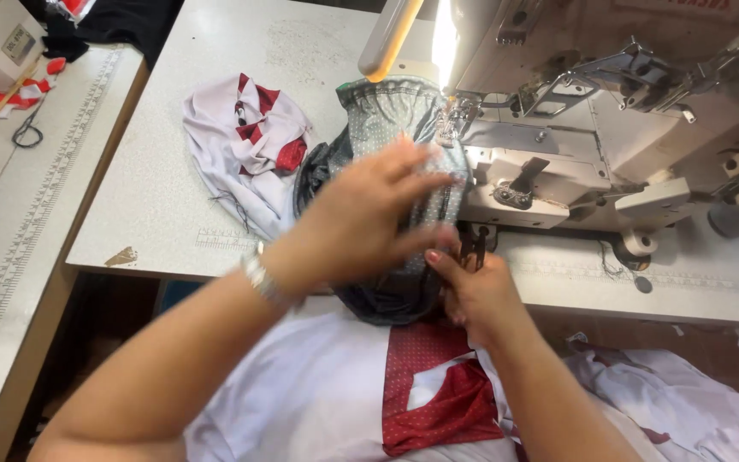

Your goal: A worker at a sewing station trims excess threads from fabric pieces using thread nippers and organizes the pieces.

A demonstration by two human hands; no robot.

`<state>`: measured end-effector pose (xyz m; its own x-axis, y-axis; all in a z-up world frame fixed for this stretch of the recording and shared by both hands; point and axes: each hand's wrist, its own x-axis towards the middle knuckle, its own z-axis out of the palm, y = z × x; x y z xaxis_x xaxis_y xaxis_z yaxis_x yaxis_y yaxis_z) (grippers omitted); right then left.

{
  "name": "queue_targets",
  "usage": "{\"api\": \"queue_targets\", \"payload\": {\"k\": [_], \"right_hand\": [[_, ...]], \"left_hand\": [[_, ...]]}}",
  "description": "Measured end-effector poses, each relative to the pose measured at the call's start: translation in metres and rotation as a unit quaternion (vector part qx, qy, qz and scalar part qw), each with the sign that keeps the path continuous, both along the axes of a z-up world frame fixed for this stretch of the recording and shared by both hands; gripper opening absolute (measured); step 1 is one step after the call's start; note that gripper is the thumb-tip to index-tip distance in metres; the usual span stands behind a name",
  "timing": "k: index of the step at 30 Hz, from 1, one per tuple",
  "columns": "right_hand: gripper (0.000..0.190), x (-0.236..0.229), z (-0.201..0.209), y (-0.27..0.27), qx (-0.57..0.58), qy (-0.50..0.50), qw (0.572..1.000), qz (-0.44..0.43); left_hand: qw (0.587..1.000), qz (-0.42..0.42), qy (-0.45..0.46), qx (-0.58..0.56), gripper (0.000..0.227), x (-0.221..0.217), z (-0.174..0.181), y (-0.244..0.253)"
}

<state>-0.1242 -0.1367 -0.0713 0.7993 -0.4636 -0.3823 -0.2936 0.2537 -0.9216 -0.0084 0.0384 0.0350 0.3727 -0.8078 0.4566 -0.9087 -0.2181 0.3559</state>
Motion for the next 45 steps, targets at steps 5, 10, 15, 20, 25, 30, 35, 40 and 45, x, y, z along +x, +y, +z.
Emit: {"api": "queue_targets", "payload": {"k": [5,10,15,20,25,30,35,40,45], "right_hand": [[0.032,-0.023,-0.011,0.029,0.049,-0.049,0.996,0.058],[0.041,-0.038,-0.002,0.045,0.073,-0.049,0.993,0.075],[0.027,-0.068,0.000,0.030,0.100,-0.047,0.992,0.056],[0.025,-0.071,0.001,0.023,0.086,-0.039,0.994,0.047],[0.021,-0.057,-0.002,0.016,0.080,-0.051,0.995,0.036],[0.023,-0.038,-0.004,0.009,0.083,-0.055,0.995,0.016],[0.022,-0.024,0.004,0.010,0.062,-0.072,0.995,0.042],[0.022,-0.021,0.008,0.011,0.065,-0.064,0.995,0.041],[0.024,-0.014,0.001,0.005,0.050,-0.083,0.995,0.027]], "left_hand": [[0.970,0.159,0.029,0.180,0.058,0.079,0.000,-0.013],[0.973,0.182,-0.142,0.007,0.054,0.088,-0.036,-0.057],[0.959,0.176,0.068,0.210,0.055,0.070,-0.021,-0.062],[0.957,0.188,0.071,0.208,0.056,0.070,-0.024,-0.065],[0.957,0.184,0.087,0.206,0.058,0.082,-0.024,-0.071],[0.968,0.187,0.051,0.161,0.050,0.103,-0.033,-0.081],[0.974,0.174,0.010,0.144,0.045,0.126,-0.041,-0.088],[0.974,0.170,0.020,0.145,0.040,0.126,-0.039,-0.087],[0.973,0.174,0.034,0.148,0.040,0.131,-0.034,-0.090]]}}
